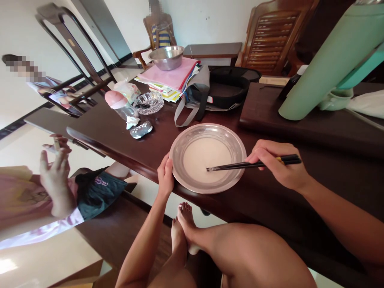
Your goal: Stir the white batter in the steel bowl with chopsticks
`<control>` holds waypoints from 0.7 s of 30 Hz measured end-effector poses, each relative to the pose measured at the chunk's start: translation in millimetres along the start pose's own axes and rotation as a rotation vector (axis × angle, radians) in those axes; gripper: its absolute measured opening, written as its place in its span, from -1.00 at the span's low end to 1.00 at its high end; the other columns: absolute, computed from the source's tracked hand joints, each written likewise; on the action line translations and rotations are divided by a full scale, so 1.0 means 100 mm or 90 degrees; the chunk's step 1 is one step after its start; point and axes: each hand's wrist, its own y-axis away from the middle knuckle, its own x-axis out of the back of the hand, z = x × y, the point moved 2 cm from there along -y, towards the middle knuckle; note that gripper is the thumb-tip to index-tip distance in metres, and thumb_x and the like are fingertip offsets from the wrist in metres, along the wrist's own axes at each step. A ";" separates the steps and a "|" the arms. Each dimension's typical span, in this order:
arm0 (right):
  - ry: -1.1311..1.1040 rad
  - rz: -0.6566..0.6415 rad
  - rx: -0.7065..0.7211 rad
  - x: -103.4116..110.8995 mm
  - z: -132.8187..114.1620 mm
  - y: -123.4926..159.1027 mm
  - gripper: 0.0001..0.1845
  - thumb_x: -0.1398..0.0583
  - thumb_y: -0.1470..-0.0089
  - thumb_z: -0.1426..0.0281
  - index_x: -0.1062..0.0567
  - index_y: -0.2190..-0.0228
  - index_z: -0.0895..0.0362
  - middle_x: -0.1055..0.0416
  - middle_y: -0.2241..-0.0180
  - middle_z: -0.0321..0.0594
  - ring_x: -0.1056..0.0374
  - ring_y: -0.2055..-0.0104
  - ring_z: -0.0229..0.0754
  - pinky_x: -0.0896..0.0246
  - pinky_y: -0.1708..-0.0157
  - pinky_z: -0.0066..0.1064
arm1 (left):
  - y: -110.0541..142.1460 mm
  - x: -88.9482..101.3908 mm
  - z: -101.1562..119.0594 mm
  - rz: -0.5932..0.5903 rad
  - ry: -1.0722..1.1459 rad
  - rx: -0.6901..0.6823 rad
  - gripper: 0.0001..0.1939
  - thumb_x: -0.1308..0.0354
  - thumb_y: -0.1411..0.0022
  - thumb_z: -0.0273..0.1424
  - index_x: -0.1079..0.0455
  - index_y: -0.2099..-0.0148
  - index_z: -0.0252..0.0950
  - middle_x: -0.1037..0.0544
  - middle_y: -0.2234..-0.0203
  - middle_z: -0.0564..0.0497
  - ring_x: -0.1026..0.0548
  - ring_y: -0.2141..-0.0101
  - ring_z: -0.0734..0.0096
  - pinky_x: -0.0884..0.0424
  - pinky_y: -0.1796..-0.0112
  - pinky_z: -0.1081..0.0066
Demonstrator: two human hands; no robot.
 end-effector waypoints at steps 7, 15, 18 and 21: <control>0.032 0.035 0.014 0.01 0.00 0.00 -0.71 -0.10 -0.20 0.35 -0.50 0.52 0.05 -0.45 0.50 -0.25 -0.35 0.49 -0.26 -0.25 0.54 -0.39 | 0.00 0.00 0.00 -0.002 0.006 0.001 -0.52 0.03 -0.30 -0.10 -0.43 -0.08 -0.29 -0.53 0.01 -0.09 -0.44 -0.02 0.17 -0.29 -0.06 0.28; 0.050 0.016 0.009 -0.01 0.00 0.00 -0.76 -0.12 -0.18 0.35 -0.51 0.48 0.06 -0.48 0.45 -0.23 -0.40 0.40 -0.23 -0.30 0.45 -0.39 | 0.00 0.00 0.02 0.001 0.004 -0.003 -0.50 0.03 -0.30 -0.09 -0.43 -0.08 -0.31 -0.53 0.00 -0.10 -0.44 -0.02 0.17 -0.29 -0.07 0.28; 0.021 0.025 0.011 0.01 0.00 0.00 -0.71 -0.09 -0.20 0.36 -0.49 0.52 0.06 -0.44 0.51 -0.27 -0.34 0.50 -0.28 -0.22 0.57 -0.42 | 0.00 0.00 0.01 -0.004 0.006 -0.004 -0.50 0.03 -0.29 -0.08 -0.43 -0.07 -0.31 -0.52 0.00 -0.10 -0.44 -0.02 0.16 -0.29 -0.07 0.27; 0.011 -0.023 0.012 -0.01 0.00 0.00 -0.74 -0.09 -0.20 0.37 -0.51 0.48 0.05 -0.47 0.48 -0.27 -0.37 0.48 -0.28 -0.25 0.53 -0.41 | 0.00 0.00 0.00 -0.003 0.011 -0.005 -0.51 0.03 -0.29 -0.09 -0.43 -0.07 -0.30 -0.52 0.00 -0.10 -0.43 -0.03 0.17 -0.29 -0.07 0.27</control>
